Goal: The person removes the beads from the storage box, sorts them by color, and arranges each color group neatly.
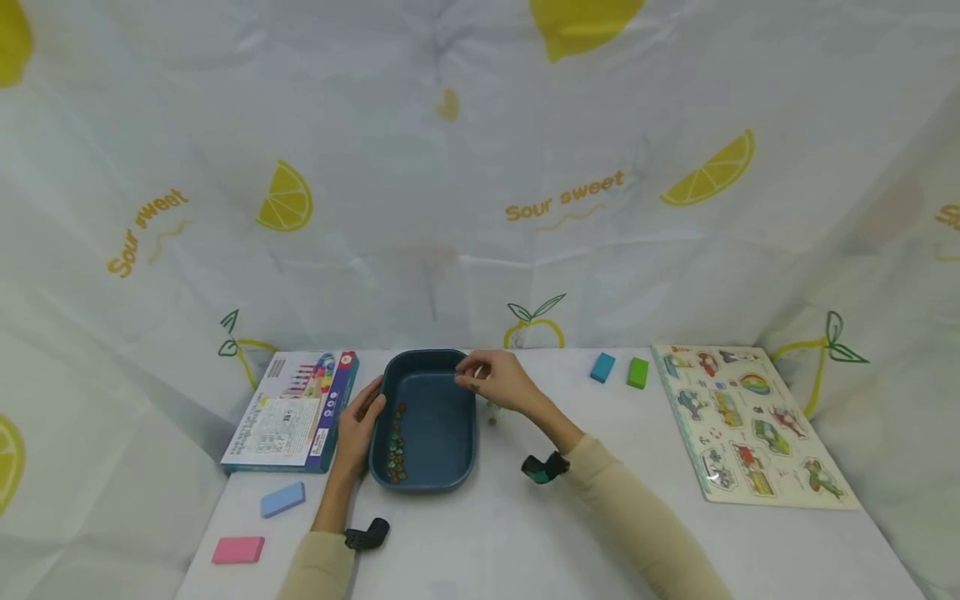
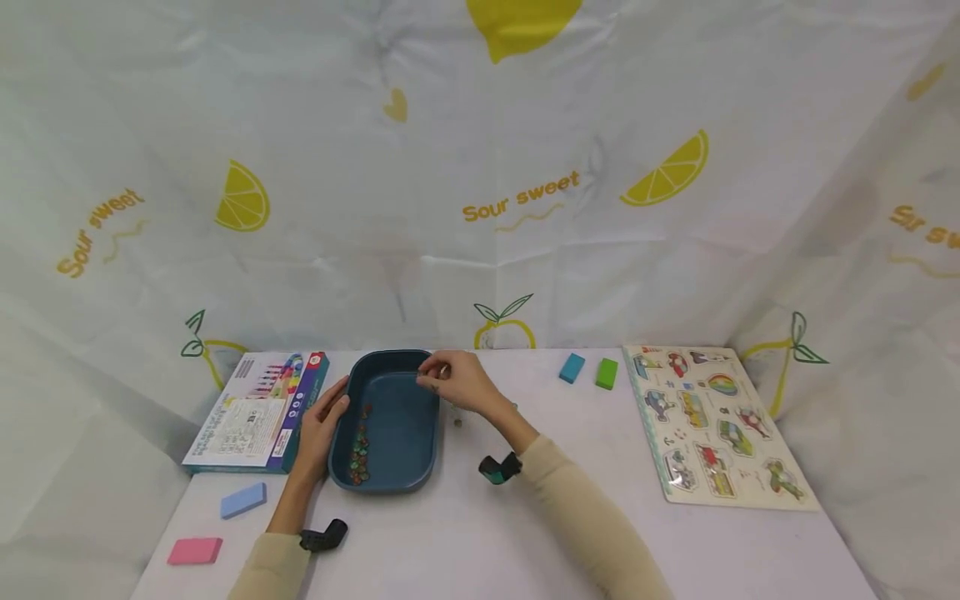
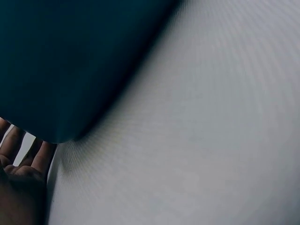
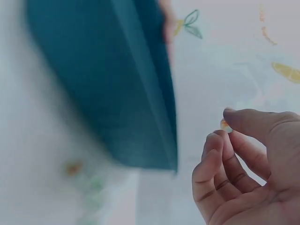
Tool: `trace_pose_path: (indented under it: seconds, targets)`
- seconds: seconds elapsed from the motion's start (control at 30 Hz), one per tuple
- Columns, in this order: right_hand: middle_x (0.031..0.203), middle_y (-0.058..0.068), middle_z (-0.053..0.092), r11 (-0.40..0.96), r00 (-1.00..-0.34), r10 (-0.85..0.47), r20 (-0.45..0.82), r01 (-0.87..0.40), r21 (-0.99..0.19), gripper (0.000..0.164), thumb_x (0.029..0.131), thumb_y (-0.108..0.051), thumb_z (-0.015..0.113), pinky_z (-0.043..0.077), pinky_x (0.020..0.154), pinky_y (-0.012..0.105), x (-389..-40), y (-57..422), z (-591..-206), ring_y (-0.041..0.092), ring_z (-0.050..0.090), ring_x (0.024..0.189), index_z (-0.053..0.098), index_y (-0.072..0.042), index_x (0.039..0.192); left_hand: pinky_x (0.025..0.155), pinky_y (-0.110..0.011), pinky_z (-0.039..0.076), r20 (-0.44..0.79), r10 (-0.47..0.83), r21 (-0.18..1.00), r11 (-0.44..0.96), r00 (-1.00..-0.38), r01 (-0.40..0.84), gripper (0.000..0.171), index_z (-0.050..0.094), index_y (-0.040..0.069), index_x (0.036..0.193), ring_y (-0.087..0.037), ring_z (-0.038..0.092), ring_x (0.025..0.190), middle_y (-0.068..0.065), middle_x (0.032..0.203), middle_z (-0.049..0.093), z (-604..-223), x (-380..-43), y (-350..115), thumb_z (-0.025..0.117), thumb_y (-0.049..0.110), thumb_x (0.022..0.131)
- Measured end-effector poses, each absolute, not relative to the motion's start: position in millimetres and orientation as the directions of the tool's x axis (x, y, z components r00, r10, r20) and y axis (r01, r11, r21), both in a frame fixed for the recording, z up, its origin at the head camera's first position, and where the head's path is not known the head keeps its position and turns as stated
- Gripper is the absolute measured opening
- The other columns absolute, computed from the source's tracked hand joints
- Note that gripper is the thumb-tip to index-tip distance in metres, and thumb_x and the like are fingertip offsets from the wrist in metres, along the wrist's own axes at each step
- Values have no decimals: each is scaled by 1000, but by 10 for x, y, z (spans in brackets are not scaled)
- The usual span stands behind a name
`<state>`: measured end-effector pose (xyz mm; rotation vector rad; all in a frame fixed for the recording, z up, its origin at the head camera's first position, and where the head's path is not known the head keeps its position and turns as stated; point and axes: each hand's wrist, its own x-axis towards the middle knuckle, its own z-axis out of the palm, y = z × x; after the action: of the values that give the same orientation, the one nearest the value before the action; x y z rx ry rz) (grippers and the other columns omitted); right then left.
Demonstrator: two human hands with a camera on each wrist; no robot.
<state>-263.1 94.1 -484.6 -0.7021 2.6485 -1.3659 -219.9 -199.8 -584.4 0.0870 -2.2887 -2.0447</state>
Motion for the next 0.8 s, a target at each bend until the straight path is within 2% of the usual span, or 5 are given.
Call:
trace_pose_path:
  seconds: [0.17,0.33,0.43,0.73,0.8]
  targets:
    - [82,-2,72,578,-913,-393,107,-336,-744,11,97,-18,77,49,62,19,-2398,1315,-5218,5,59,72,79,-11,104,106,0,40,24,-106,992,127,-994,11,47,54,18,156,14,52,131,-5,162,55,-5842,-2187,-2020,58,30,110]
    - [77,-3,68,594,-919,-387,79,-314,-741,8,94,-12,79,47,60,19,-2260,1492,-5485,3,54,66,79,-8,101,107,-1,39,28,-108,990,137,-994,13,48,54,18,156,5,52,137,-4,162,54,-5836,-2199,-2040,57,31,111]
    - [76,-3,67,597,-921,-381,84,-315,-737,9,93,-11,79,47,60,20,-2226,1519,-5543,3,53,65,79,-8,102,107,-1,40,24,-108,991,131,-994,10,48,54,18,156,2,52,138,-5,162,55,-5837,-2213,-2030,57,30,111]
    - [76,-5,68,644,-925,-372,79,-318,-695,11,95,-11,77,46,61,19,-2218,1514,-5613,2,53,65,81,-10,106,106,-1,40,12,-106,991,134,-994,-3,47,54,19,156,11,51,131,-3,162,55,-5858,-2209,-1975,57,30,111]
    - [77,-4,69,642,-924,-374,77,-317,-698,14,95,-12,77,47,61,19,-2217,1529,-5600,3,54,65,80,-9,109,105,0,39,1,-107,991,132,-994,-14,47,52,17,157,1,54,140,-5,163,53,-5839,-2198,-1961,56,28,111]
